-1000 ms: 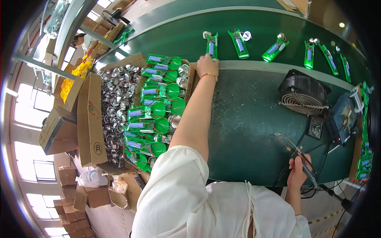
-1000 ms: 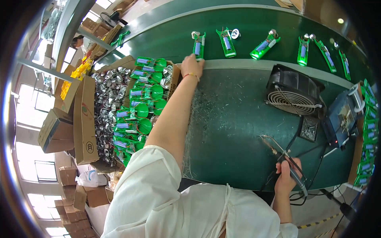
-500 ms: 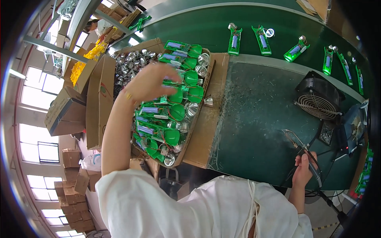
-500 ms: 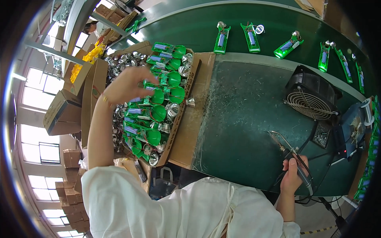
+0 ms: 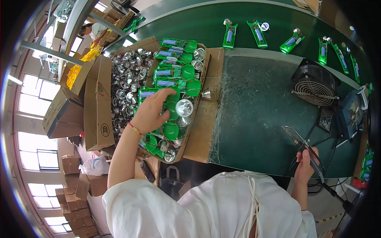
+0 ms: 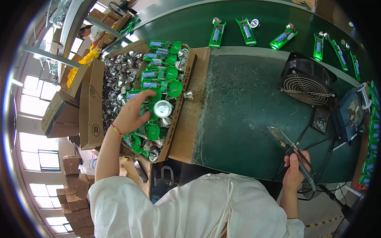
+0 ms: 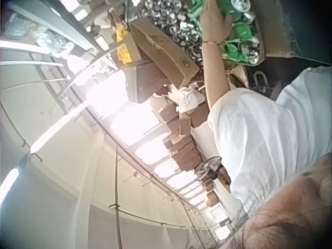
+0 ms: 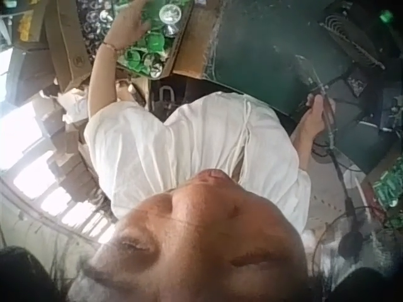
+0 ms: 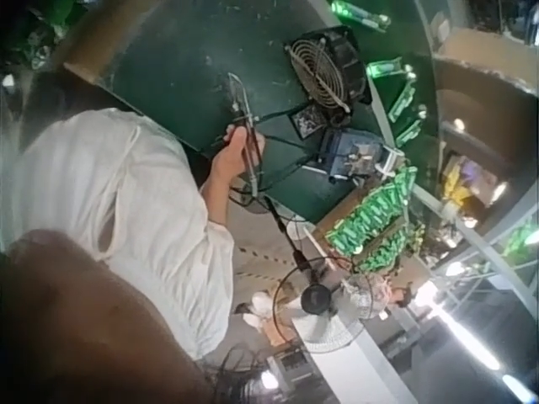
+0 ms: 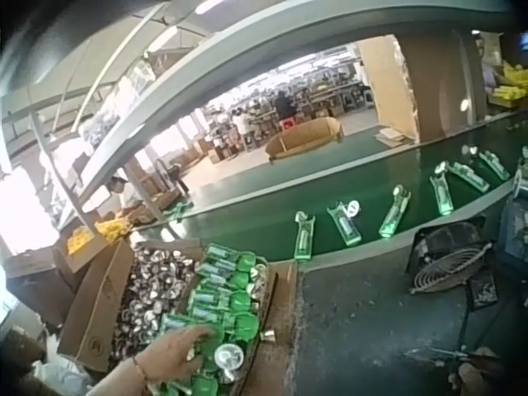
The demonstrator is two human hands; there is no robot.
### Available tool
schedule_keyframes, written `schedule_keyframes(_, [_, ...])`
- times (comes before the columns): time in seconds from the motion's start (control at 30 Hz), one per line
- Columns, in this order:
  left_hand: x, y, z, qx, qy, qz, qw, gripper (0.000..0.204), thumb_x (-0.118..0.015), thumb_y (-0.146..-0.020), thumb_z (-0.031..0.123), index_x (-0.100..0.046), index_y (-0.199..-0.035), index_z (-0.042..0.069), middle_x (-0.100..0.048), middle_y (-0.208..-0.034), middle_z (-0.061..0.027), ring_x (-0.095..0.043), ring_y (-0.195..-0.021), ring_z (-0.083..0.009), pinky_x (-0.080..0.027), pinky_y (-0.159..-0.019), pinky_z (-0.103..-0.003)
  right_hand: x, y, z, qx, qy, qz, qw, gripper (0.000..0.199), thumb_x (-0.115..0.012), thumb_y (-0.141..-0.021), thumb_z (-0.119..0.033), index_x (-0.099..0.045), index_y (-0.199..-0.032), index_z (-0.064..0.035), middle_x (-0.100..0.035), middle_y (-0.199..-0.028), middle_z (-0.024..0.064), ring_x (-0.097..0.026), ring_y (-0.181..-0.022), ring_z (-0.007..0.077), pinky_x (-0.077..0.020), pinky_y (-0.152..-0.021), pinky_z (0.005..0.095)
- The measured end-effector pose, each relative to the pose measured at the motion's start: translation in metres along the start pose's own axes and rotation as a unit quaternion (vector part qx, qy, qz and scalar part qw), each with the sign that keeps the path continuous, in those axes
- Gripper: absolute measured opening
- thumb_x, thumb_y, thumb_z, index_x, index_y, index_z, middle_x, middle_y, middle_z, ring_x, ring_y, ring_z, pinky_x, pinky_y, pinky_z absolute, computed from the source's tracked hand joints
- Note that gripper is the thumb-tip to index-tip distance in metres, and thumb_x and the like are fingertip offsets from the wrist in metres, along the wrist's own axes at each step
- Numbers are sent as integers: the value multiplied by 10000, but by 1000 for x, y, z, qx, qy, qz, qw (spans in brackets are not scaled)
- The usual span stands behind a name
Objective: Soldering electrical wires onto small circuit boards at an assembly line station.
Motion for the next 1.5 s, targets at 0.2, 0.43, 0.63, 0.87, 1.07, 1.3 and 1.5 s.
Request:
schedule_keyframes(0.2, [-1, 10, 5, -29, -42, -88, 995, 415, -631, -689, 171, -534, -1084, 90, -528, -1128, -90, -496, -1067, -266, -378, -895, -391, 12, 3, -5, 0, 2, -4, 1000, 191, -598, -807, -169, -520, -882, -11, -541, -708, 44, -512, -586, 83, -374, -501, 180])
schedule_keyframes(0.43, [-5, -1, 3, -66, -105, -11, 992, 236, -627, -750, 180, -582, -945, 54, -533, -1105, -126, -533, -995, -292, -440, -827, -381, 13, 7, -9, 3, -9, -10, 1000, 179, -592, -821, -177, -520, -881, -26, -542, -702, 34, -504, -592, 75, -363, -511, 175])
schedule_keyframes(0.63, [0, -20, 16, -24, -19, 19, 999, 232, -640, -715, 105, -523, -915, 85, -480, -1008, -119, -527, -885, -324, -445, -764, -400, 28, 2, -5, -2, -23, 9, 1000, 194, -604, -801, -153, -516, -876, 2, -548, -728, 55, -521, -588, 92, -386, -500, 187])
schedule_keyframes(0.87, [-19, -36, 20, -5, -138, 45, 989, 366, -718, -541, 94, -512, -842, 124, -441, -931, -94, -487, -902, -290, -394, -725, -408, 36, 0, -5, -5, -18, 14, 1000, 177, -593, -821, -177, -523, -883, -27, -552, -701, 24, -506, -588, 68, -364, -503, 173])
schedule_keyframes(1.07, [-22, -52, 17, 18, -194, 61, 979, 375, -706, -546, 58, -505, -856, 116, -448, -938, -98, -502, -893, -287, -403, -737, -411, 48, -6, -5, 1, -22, 16, 1000, 179, -592, -822, -176, -522, -890, -26, -557, -706, 27, -509, -589, 70, -364, -499, 171])
schedule_keyframes(1.3, [6, -69, 51, 5, -121, 165, 979, 354, -657, -576, -22, -476, -863, 83, -476, -936, -137, -510, -817, -362, -433, -644, -430, 54, -16, -5, 0, -29, 36, 999, 162, -584, -823, -165, -525, -881, -25, -549, -704, 29, -511, -589, 75, -364, -496, 174])
schedule_keyframes(1.5, [-42, -112, 172, -194, -54, 117, 972, 359, -583, -641, 41, -556, -995, 97, -497, -974, -127, -507, -867, -308, -405, -707, -418, 63, -34, -2, 2, -49, 53, 997, 175, -605, -808, -143, -532, -885, -3, -558, -722, 56, -539, -597, 102, -392, -499, 195])
Point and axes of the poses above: each hand's wrist, its own y-axis away from the middle knuckle, its own x-axis out of the back of the hand, z = x × y, the point moved 2 cm from there along -y, towards the middle knuckle
